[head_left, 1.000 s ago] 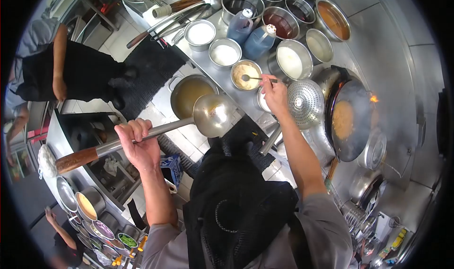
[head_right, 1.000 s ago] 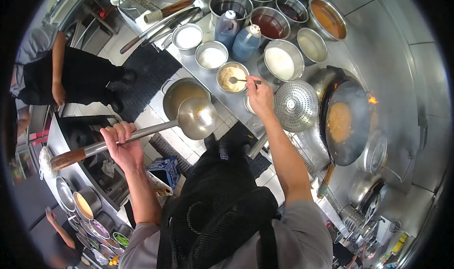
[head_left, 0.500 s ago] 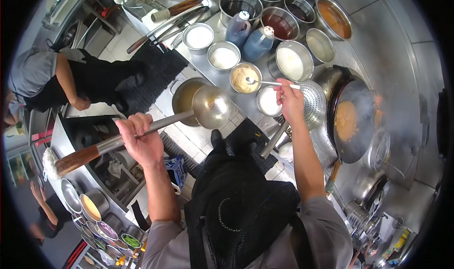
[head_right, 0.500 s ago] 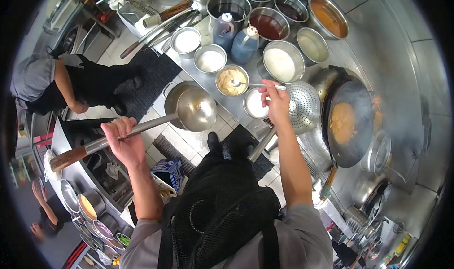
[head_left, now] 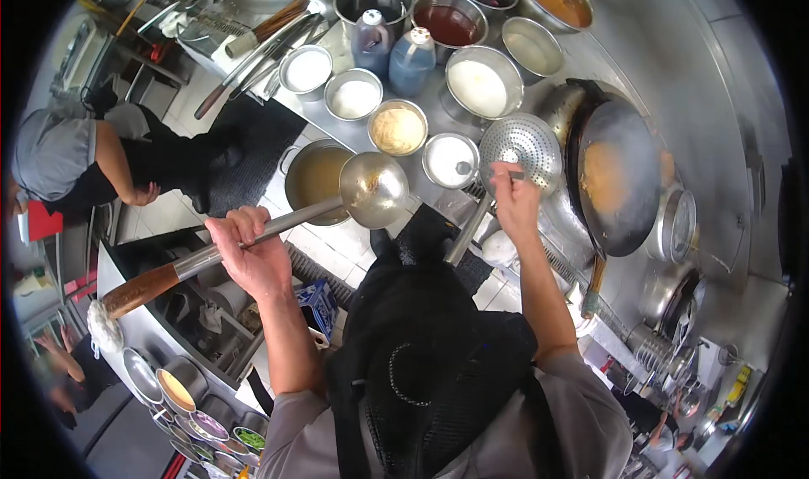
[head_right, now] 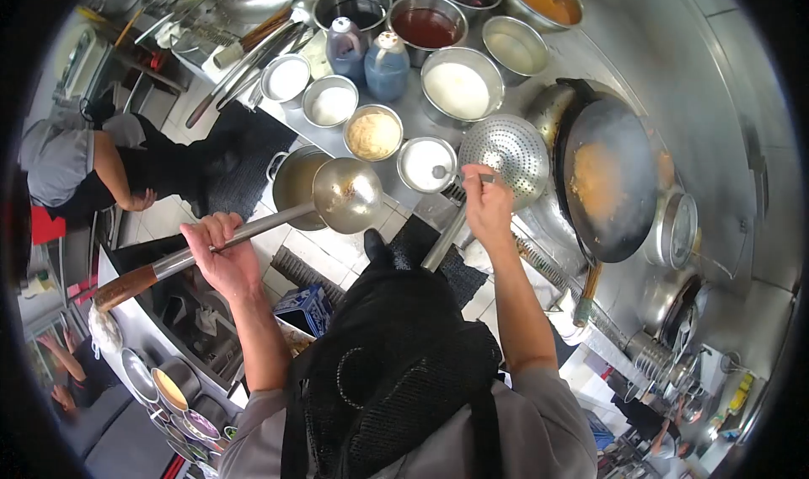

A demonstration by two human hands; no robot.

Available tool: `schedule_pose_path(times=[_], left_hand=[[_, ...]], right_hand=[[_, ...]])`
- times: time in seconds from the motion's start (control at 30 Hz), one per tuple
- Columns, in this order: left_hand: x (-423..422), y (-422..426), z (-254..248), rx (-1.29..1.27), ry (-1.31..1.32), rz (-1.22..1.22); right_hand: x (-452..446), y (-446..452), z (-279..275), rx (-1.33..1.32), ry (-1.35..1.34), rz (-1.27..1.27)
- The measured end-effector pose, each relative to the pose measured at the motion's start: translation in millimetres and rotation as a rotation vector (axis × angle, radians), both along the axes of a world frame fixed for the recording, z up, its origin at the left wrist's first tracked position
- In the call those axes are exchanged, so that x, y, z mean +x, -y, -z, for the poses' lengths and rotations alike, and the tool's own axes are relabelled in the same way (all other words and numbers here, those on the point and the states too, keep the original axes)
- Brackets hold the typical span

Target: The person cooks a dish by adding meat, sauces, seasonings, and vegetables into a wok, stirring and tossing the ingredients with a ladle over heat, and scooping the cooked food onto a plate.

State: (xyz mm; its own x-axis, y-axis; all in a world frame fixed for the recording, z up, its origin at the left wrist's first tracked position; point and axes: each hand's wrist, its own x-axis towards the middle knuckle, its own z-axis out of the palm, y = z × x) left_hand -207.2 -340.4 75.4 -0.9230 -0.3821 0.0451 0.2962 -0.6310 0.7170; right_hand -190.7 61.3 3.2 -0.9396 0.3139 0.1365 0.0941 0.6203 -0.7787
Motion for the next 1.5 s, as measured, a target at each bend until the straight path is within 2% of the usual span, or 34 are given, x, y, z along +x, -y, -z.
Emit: schedule_pose_path(times=[0.07,0.13,0.2,0.23,0.3,0.4,0.67,0.87,0.93,1.13,1.2,1.23,1.3,1.33,1.4,1.5], left_hand=[[1.0,-4.9,-0.4,-0.021,0.002,0.000],[1.3,-9.1,-3.3,-0.025,0.000,0.009],[1.6,-12.5,-5.9,-0.029,-0.004,0.022],[1.7,-13.7,-6.7,-0.024,-0.006,0.025],[2.7,-15.2,-8.6,-0.022,-0.007,0.030],[4.1,-18.8,-11.7,-0.033,-0.017,0.028],[9.8,-24.5,-14.8,-0.051,-0.019,0.024],[12.5,-32.9,-10.2,0.036,-0.012,0.043],[11.7,-41.8,-11.9,0.103,0.041,0.005],[20.6,-20.6,-1.1,0.216,0.116,-0.069],[26.1,0.3,2.8,0.224,0.121,-0.129],[28.9,11.9,5.3,0.213,0.118,-0.141],[33.6,32.4,8.7,0.175,0.099,-0.167],[34.5,39.2,8.3,0.176,0.097,-0.173],[34.0,50.7,7.4,0.137,0.120,-0.275],[30.0,64.9,8.2,0.132,0.125,-0.327]], right_hand=[[4.3,2.2,13.0,-0.279,0.093,0.041],[8.1,3.7,9.7,-0.347,0.152,0.057],[13.2,0.7,18.0,-0.538,0.195,0.100],[15.8,-3.1,23.3,-0.541,0.192,0.103],[21.0,-12.8,29.7,-0.789,0.095,0.126],[27.2,-29.1,26.8,-0.936,0.079,0.184],[40.2,-48.5,31.3,-1.019,0.012,0.156],[34.7,-33.9,5.4,-1.112,0.054,0.053],[25.5,-29.7,12.4,-0.890,0.034,0.093],[-47.8,31.3,7.9,-0.889,-0.011,0.011],[-84.0,64.5,14.4,-0.724,0.015,-0.146],[-101.6,83.1,18.1,-0.724,0.018,-0.155],[-135.5,116.0,25.9,-0.424,0.030,-0.193],[-151.7,124.5,37.3,-0.424,0.030,-0.200],[-179.7,139.4,64.8,-0.044,-0.199,-0.332],[-188.7,153.3,76.4,-0.162,-0.079,-0.286]])
